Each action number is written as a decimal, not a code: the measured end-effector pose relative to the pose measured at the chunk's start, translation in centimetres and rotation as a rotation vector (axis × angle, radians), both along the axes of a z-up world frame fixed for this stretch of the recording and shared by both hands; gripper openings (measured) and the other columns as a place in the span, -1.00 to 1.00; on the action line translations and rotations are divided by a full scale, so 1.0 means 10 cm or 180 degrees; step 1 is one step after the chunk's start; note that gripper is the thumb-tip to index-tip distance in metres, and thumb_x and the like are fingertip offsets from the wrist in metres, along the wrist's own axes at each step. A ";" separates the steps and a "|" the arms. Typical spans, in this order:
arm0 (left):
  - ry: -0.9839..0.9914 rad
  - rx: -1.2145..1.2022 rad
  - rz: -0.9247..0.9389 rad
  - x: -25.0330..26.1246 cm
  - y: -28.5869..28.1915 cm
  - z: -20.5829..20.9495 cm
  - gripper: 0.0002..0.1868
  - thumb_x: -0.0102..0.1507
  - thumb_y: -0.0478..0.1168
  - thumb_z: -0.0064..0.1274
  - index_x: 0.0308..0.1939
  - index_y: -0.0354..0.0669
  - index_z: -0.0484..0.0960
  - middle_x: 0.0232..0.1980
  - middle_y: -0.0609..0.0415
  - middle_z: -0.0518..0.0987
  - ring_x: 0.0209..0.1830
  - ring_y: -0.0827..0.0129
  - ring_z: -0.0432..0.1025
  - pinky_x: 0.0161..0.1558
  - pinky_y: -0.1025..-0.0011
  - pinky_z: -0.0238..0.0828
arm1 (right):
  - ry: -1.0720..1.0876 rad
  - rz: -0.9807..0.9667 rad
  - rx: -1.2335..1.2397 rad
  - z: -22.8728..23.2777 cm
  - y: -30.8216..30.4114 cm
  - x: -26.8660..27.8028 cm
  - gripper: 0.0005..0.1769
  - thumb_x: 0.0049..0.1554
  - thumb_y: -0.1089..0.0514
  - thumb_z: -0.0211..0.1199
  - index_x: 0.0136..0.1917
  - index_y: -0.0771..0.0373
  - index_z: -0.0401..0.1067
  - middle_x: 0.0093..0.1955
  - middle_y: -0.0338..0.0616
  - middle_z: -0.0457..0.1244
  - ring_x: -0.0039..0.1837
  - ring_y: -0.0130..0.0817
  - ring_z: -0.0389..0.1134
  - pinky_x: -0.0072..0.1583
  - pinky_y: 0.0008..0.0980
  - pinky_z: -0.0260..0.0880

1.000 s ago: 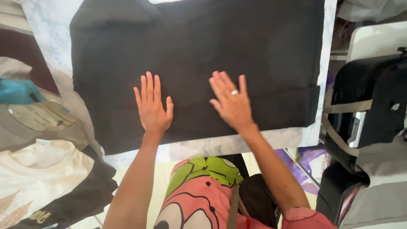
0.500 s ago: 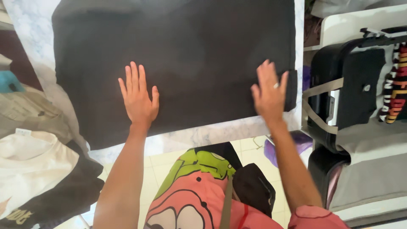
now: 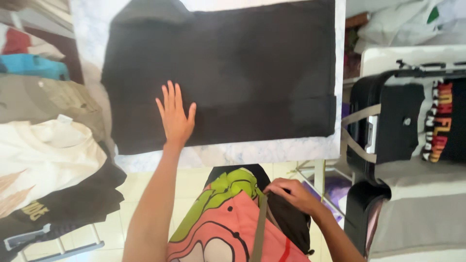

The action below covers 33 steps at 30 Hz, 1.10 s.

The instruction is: The person folds a black t-shirt on a table by laying it flat, folding the sides and sleeves inward, and then folding it into a rectangle.

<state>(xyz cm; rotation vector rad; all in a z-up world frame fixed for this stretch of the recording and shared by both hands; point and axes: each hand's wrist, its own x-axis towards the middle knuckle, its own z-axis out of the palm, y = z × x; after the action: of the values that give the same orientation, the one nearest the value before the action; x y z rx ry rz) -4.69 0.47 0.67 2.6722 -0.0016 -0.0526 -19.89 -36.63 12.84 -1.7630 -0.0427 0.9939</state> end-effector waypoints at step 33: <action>0.0083 0.0000 0.0294 -0.09 0.56 0.07 -0.19 0.37 0.01 0.03 0.58 -0.30 0.10 0.67 -0.20 -0.01 0.69 -0.06 -0.16 0.56 -0.13 -0.20 | -0.2819 0.0575 -0.0881 -0.61 1.98 1.72 -0.56 0.17 0.20 0.31 0.32 0.22 0.41 0.51 -0.03 0.21 0.55 -0.08 0.19 0.53 0.03 0.11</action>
<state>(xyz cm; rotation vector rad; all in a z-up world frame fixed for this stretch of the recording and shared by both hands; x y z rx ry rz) -5.59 6.07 1.41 2.6675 0.1302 -0.0579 -2.65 -16.81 6.73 -2.3655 -0.6560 0.2724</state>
